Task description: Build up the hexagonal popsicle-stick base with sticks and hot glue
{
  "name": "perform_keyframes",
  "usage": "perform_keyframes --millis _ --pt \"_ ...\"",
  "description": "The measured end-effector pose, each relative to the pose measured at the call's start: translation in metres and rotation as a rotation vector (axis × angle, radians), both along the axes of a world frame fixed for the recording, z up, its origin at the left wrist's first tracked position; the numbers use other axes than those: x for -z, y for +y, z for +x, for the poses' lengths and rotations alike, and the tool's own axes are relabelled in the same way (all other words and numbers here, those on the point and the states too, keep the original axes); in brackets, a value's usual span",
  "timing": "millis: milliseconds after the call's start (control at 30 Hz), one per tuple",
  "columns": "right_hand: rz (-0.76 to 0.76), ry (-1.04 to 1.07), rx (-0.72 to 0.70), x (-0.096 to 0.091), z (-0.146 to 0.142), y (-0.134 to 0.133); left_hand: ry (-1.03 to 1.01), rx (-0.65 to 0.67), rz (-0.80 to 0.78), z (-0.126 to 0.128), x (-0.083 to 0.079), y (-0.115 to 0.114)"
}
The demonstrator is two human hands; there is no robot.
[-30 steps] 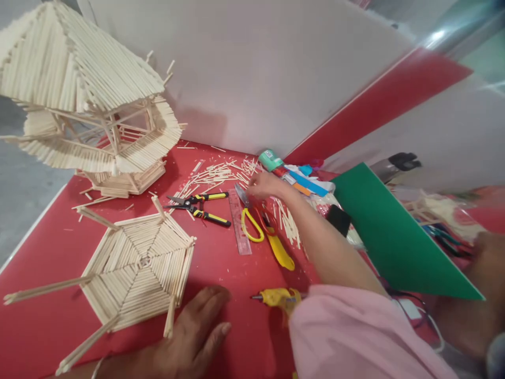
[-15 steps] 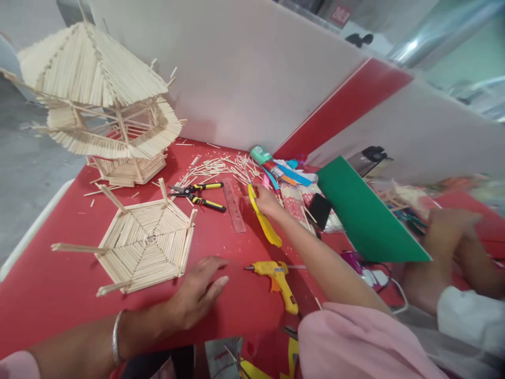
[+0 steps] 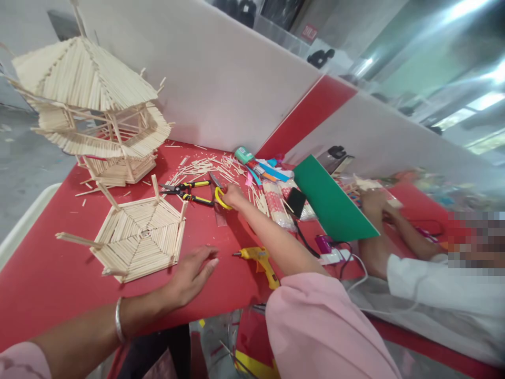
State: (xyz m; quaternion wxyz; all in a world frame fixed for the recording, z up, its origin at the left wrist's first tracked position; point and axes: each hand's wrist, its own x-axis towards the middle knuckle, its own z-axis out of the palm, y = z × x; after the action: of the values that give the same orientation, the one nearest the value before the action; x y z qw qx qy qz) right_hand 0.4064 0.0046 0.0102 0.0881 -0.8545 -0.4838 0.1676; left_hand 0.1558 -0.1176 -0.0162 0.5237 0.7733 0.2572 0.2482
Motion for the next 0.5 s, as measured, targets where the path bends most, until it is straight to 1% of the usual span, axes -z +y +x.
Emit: perform_keyframes --millis 100,233,333,500 --pt "0.035 0.108 0.115 -0.001 0.001 0.0 -0.022 0.007 0.015 0.0 0.0 0.0" --pt "0.099 0.287 0.168 -0.01 -0.001 -0.004 -0.03 0.025 0.016 0.001 0.001 0.001" --pt "0.142 0.421 0.166 -0.024 0.005 -0.009 -0.033 0.025 0.0 0.001 0.002 0.001" --pt "0.213 0.545 0.141 -0.052 0.03 -0.022 -0.029 0.023 -0.025 0.002 0.003 0.001"
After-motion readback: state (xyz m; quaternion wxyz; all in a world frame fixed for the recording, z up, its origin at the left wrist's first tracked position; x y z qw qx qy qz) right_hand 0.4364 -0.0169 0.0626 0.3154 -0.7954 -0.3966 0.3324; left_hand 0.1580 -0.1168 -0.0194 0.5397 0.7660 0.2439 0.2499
